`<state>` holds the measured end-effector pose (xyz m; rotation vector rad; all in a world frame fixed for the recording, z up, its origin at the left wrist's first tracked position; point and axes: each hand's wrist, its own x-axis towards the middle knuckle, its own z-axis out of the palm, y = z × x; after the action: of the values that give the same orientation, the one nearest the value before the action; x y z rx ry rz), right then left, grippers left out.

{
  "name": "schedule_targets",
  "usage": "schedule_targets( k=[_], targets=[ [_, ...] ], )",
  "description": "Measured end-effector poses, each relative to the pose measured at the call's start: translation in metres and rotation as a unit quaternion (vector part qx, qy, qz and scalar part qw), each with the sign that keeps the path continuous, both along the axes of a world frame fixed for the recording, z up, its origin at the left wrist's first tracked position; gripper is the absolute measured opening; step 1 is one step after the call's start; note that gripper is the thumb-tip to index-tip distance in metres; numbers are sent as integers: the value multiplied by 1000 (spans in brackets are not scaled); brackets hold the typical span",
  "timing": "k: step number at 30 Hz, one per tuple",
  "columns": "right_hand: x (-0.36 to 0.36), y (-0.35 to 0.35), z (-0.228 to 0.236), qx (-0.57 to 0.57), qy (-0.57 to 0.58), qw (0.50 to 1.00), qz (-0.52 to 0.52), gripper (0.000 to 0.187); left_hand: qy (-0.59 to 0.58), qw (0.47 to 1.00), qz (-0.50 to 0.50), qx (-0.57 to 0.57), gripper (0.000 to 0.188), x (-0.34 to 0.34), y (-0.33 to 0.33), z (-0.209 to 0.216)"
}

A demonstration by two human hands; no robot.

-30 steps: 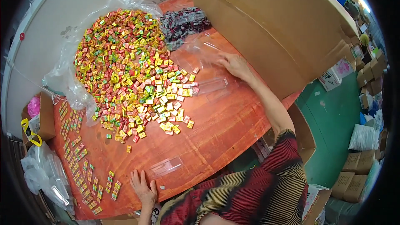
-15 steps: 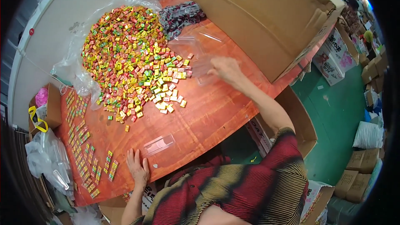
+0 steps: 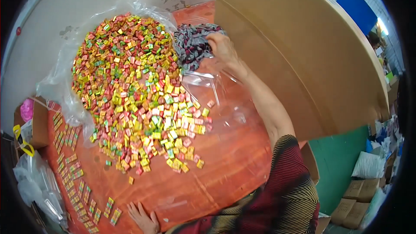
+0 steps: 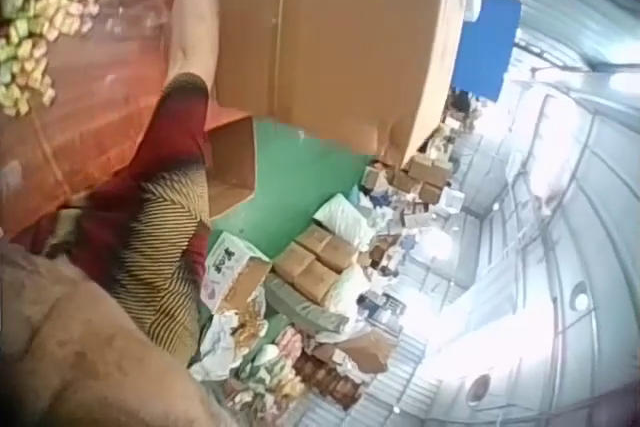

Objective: Arranging and sorting small colorful packages into organized rows on a wooden table.

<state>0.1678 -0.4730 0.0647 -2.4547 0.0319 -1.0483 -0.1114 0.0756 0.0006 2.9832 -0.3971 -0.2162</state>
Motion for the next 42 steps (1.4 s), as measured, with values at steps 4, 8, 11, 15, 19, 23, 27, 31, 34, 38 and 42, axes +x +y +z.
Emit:
schedule_targets(
  k=[4, 8, 11, 15, 19, 23, 27, 31, 34, 38, 42],
  targets=[
    [71, -39, -11, 42, 3, 999, -18, 20, 21, 1000, 2, 14, 66, 0, -2, 3],
    [111, -64, -8, 29, 62, 997, -40, 30, 51, 998, 22, 5, 65, -5, -5, 7],
    [149, -75, -6, -13, 58, 997, -56, 41, 37, 999, 16, 5, 65, -9, 0, 5],
    [191, -93, -31, -14, 112, 993, -28, 60, 51, 998, 20, 31, 66, -13, 0, 4],
    [221, -92, -62, -121, 236, 959, -100, 65, 74, 996, 29, 44, 66, -19, 2, 1],
    [222, -68, -65, -128, 284, 943, -119, 57, 92, 991, 38, 88, 64, -21, -1, 18],
    [229, -84, -64, -131, 331, 928, -113, 47, 124, 985, 38, 111, 65, -14, -7, 26],
    [235, -102, -69, -136, 330, 927, -111, 24, 117, 989, 29, 92, 67, -19, -1, 16],
    [219, -88, -52, -82, 297, 938, -159, 20, 93, 993, 14, 77, 69, -25, 5, 12],
    [188, -80, -27, 2, 80, 983, -164, 28, 117, 988, 14, 98, 69, -26, 6, 10],
    [99, -33, 13, 89, 86, 992, -38, 32, 121, 988, 4, 92, 69, -26, 7, 9]
  ],
)
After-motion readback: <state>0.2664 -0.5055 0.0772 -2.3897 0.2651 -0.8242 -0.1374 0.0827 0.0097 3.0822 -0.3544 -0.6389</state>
